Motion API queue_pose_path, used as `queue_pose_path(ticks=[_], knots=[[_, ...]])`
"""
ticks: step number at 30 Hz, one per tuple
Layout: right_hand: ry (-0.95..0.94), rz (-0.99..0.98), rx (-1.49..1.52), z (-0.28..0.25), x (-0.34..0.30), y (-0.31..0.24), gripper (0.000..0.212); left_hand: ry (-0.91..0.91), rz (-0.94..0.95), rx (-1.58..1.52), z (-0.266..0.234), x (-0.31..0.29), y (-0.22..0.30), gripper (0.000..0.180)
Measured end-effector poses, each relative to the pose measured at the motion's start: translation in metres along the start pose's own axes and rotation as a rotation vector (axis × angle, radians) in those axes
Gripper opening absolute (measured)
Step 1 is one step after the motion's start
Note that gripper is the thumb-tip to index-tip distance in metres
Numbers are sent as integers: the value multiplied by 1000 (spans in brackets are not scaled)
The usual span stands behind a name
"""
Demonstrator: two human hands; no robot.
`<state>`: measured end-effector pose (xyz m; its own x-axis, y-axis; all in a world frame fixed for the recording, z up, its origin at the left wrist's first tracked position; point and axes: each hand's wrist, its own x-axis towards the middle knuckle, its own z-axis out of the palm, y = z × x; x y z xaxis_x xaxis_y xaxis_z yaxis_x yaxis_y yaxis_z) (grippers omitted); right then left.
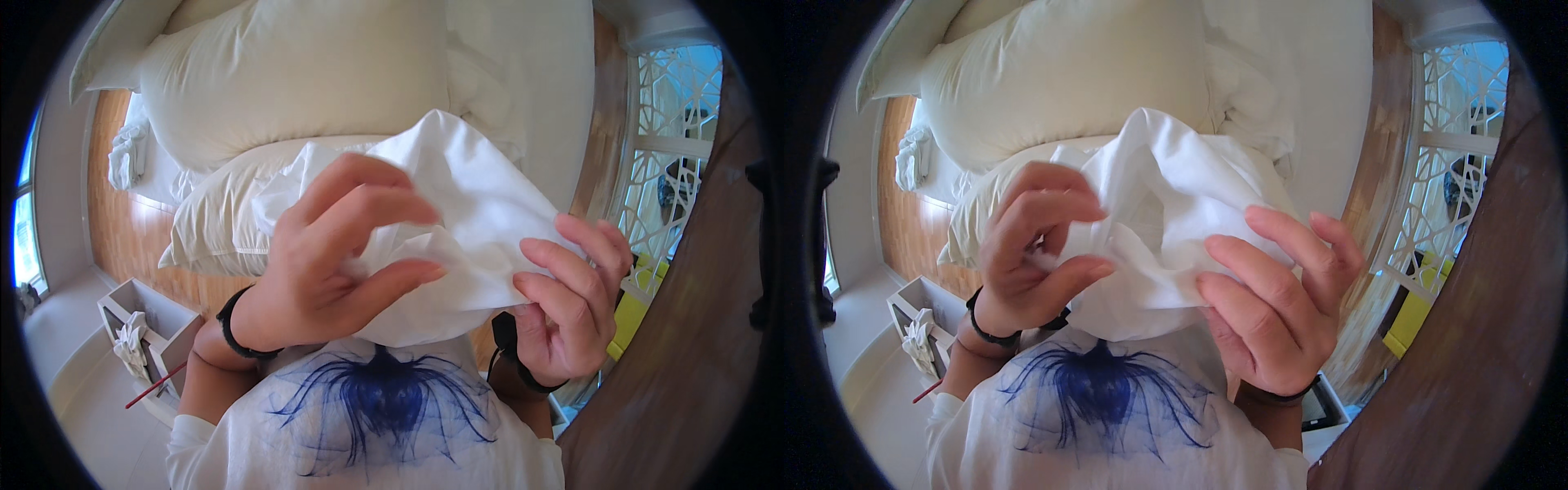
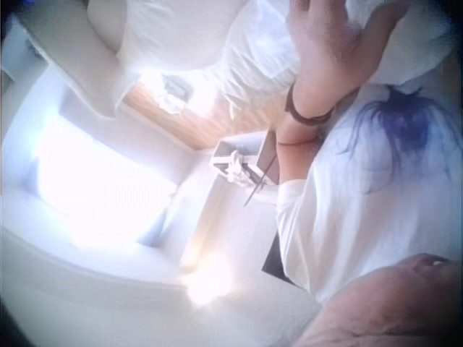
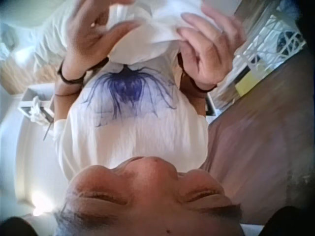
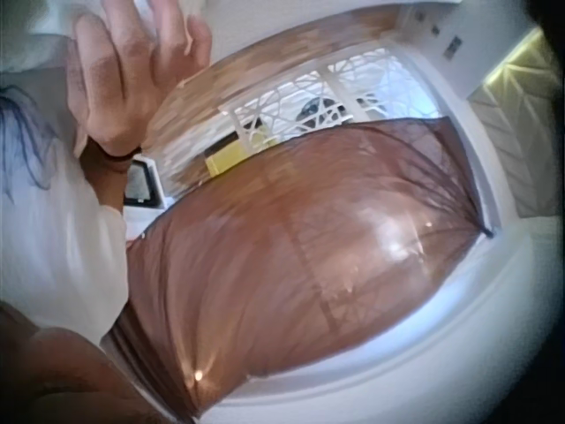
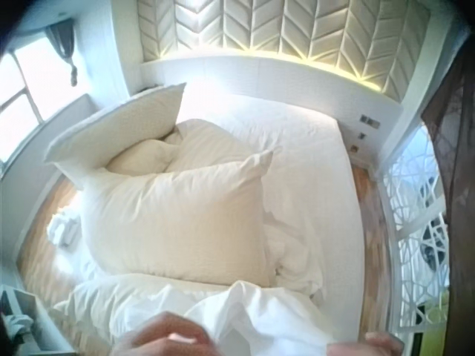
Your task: The person inserts a white pillow into a white pillowcase by hand. They repeatedly open the case, guide the pillow inside, and adjust the fabric to fit the pillow before placing it on the bed.
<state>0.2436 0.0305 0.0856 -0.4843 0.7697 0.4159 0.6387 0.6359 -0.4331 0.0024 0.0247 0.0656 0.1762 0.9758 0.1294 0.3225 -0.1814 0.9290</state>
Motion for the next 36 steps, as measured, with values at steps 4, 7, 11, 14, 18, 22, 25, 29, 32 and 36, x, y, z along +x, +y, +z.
queue_pose_path(ticks=[4, 7, 11, 14, 18, 22, 25, 29, 32, 36], knots=[[125, 22, 113, 8, -2, 3, 14, -114, 297, -5, -16, -15, 0, 32], [191, 13, 167, 7, -8, 10, 14, -119, 324, 162, -24, -30, -6, 26], [282, -1, 240, -5, -16, 20, 13, 417, 203, 195, -58, -44, -25, 42], [329, -10, 307, -12, -21, 22, 12, 809, 116, -275, -106, -43, -42, 49], [265, -41, 255, -30, -24, 23, 9, 939, 273, -356, -149, -40, -34, 46], [165, -47, 182, -35, -26, 28, 13, 949, 214, -406, -148, -19, -23, 50], [184, 107, 67, -20, -30, 36, 18, 944, 204, -409, -125, -8, -24, 51], [173, 241, 178, -7, -43, 37, 22, 933, 225, -396, -109, -5, -24, 48], [211, 430, 366, 8, -48, 30, 20, 825, 281, -357, -104, -5, -23, 46], [155, 728, 461, 30, -51, 20, 27, 843, 285, -385, -103, -7, -24, 45]])
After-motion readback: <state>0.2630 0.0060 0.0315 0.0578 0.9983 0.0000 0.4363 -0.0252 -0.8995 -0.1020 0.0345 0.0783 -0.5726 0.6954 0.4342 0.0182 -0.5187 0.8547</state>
